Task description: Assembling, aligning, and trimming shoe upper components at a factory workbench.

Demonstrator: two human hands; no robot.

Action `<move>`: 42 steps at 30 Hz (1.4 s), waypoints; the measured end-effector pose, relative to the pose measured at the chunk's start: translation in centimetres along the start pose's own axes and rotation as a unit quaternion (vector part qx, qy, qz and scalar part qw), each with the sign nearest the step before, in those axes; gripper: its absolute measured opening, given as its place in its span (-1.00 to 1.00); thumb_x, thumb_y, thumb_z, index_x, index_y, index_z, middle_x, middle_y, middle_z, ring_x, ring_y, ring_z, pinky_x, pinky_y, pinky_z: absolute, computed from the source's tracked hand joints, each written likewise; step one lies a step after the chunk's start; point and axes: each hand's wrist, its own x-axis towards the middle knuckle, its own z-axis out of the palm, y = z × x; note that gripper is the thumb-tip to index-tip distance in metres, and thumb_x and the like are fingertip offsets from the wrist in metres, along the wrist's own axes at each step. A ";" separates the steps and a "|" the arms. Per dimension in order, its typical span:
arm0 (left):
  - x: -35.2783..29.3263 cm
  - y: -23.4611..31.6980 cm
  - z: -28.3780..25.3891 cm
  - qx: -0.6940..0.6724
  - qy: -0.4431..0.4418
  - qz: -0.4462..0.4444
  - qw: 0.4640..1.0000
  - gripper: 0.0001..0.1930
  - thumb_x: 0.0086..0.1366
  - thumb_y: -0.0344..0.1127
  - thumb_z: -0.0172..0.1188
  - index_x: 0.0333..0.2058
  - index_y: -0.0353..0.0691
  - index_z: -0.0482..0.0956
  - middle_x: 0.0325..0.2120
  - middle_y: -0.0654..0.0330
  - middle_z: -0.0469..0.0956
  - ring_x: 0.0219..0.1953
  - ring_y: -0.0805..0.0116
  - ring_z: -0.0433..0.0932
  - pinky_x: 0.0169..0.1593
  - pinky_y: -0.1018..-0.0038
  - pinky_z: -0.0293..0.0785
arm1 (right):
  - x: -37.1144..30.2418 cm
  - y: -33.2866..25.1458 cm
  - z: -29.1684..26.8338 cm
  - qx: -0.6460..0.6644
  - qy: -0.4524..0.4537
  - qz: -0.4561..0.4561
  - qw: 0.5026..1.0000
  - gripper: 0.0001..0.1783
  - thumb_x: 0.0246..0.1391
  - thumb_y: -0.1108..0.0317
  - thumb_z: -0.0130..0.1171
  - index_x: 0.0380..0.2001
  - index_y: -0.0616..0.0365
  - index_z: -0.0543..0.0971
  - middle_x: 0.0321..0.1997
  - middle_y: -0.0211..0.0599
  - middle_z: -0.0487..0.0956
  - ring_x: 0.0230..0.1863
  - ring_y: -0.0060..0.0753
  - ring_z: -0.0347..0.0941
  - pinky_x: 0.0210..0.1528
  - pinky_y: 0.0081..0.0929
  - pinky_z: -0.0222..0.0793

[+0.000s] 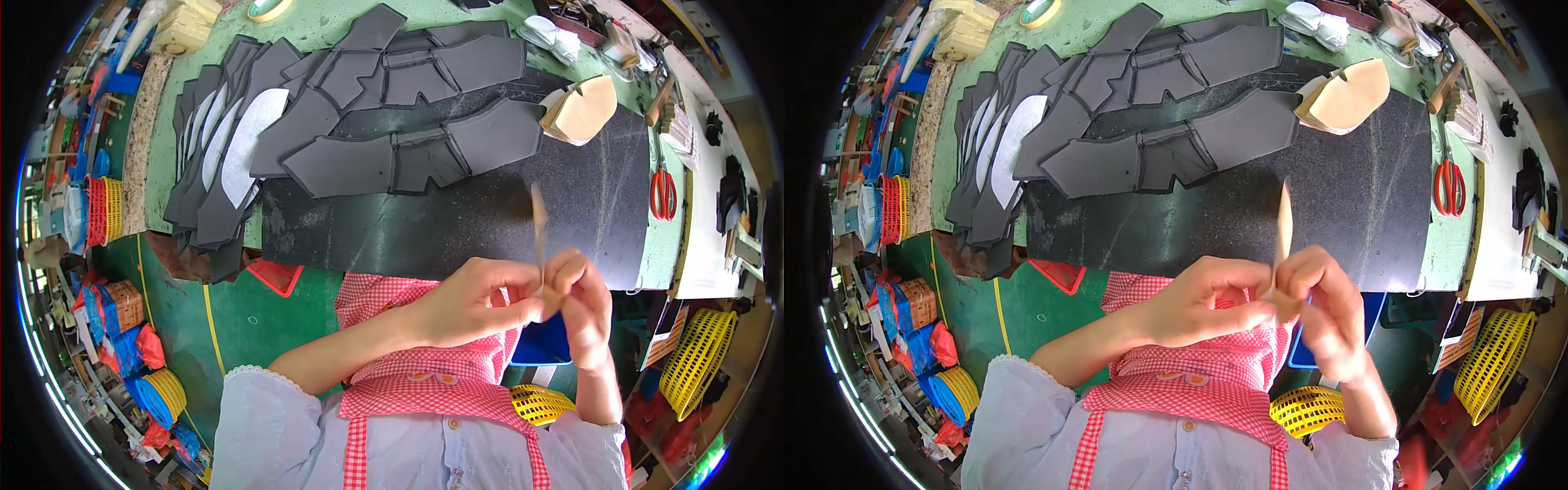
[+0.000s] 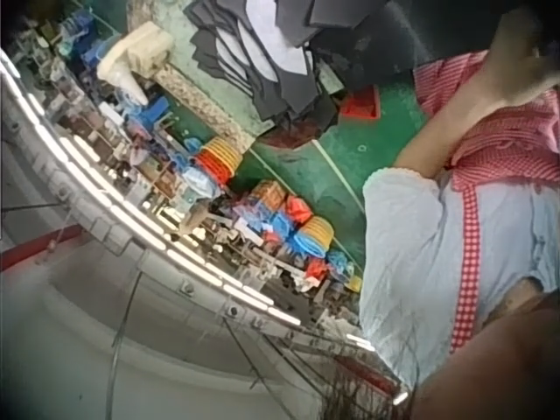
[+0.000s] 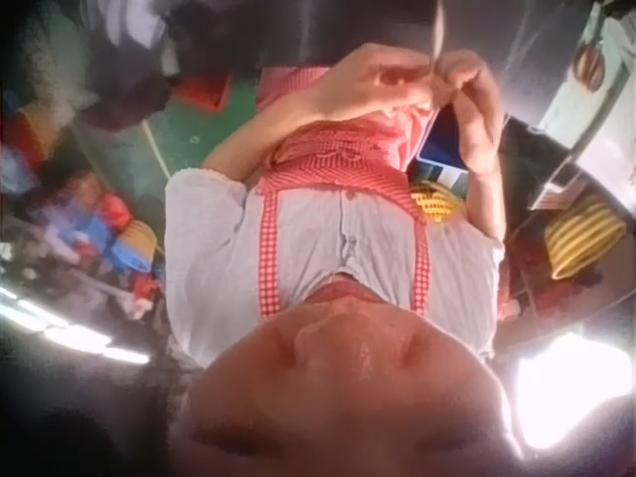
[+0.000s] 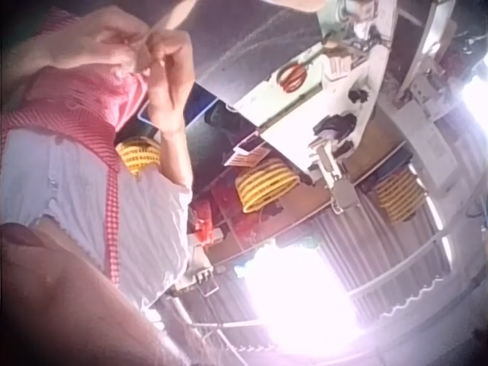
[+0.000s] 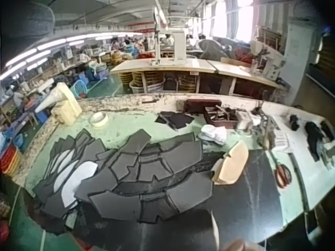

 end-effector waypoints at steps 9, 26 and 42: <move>-7.8 1.3 -7.5 -0.065 0.080 -0.133 0.986 -0.31 -0.05 -0.59 -0.12 0.19 -0.28 0.29 0.07 -0.09 0.55 0.17 0.25 0.52 0.09 0.47 0.46 | -1.2 -1.0 -8.0 -0.243 -0.043 0.259 0.934 -0.77 -0.01 0.42 0.19 -0.23 0.17 0.50 -0.41 -0.17 0.59 -0.41 -0.41 0.49 -0.31 -0.49 0.42; -3.8 6.8 -13.2 0.346 0.312 -0.023 0.884 -0.63 0.30 -0.06 0.34 -0.48 -0.27 0.55 -0.70 0.34 0.44 -0.72 0.60 0.40 -0.62 0.57 0.28 | 16.2 0.0 3.0 -0.217 -0.120 0.081 0.965 -0.66 0.18 0.20 0.31 -0.33 0.34 0.62 -0.54 -0.33 0.65 -0.53 -0.58 0.59 -0.42 -0.62 0.49; -2.2 7.1 -13.9 0.720 0.282 -0.046 0.632 -0.54 0.16 -0.06 0.44 -0.64 -0.25 0.44 -0.84 0.23 0.34 -0.74 0.26 0.45 -0.57 0.34 0.33 | 17.2 -1.3 3.5 -0.514 -0.138 0.105 0.840 -0.48 0.09 -0.07 0.28 -0.46 0.29 0.63 -0.57 -0.17 0.64 -0.51 -0.28 0.64 -0.37 -0.35 0.52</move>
